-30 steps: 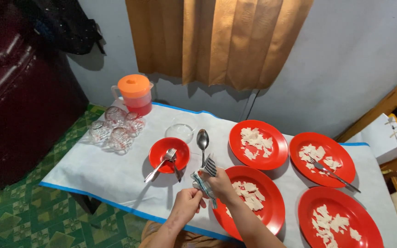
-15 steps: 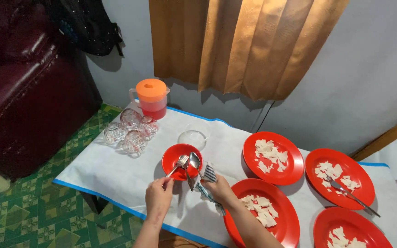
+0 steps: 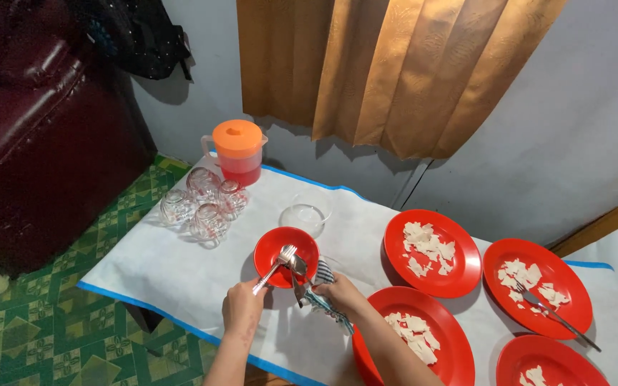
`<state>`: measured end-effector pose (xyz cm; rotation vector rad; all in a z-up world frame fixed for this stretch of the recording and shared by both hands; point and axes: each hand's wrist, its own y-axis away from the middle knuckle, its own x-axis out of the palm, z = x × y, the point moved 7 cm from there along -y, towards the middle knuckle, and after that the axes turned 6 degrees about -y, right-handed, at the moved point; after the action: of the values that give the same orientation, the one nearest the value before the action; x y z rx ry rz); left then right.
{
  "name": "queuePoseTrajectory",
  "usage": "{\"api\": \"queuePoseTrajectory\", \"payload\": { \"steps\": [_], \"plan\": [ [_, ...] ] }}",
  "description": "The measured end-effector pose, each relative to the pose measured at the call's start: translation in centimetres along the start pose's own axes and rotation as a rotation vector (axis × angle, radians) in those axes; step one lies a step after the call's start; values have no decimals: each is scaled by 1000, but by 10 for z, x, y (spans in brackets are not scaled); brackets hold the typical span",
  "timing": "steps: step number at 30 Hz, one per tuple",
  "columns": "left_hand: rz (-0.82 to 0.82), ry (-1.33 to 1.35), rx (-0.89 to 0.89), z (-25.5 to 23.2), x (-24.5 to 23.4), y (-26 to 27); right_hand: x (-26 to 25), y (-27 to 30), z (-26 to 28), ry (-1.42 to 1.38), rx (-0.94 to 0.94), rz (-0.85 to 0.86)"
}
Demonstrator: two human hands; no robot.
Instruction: The person wipes a fork and spoon with a cloth, then scrapes white food residue from a red plate into a small bowl using the fork. The cleaned cutlery is placed in a red bowl on the table.
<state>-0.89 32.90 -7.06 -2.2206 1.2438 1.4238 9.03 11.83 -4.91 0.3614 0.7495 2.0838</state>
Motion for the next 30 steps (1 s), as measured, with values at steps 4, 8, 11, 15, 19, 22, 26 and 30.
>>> {"api": "queuePoseTrajectory", "payload": {
  "steps": [4, 8, 11, 15, 19, 22, 26, 30],
  "plan": [
    [-53, 49, 54, 12, 17, -12, -3, -11, -1, 18, 42, 7],
    [-168, -3, 182, 18, 30, -21, -4, -11, 5, 17, 55, 44],
    [-246, -25, 253, 25, 40, -27, -9, -18, 5, -19, 52, 69],
    [-362, 25, 338, 33, 50, -33, -13, -27, 2, -30, 45, 84],
    [-336, 93, 317, 34, 51, -32, -10, -25, 10, -20, 52, 86],
    [-360, 109, 334, 33, 49, -31, -5, -21, 18, 53, 75, 70],
    [-379, 103, 349, 31, 47, -28, 5, -19, 25, -20, 81, 82],
    [-369, 114, 325, 32, 47, -28, 6, -21, 26, 24, 81, 70]
  ]
}}
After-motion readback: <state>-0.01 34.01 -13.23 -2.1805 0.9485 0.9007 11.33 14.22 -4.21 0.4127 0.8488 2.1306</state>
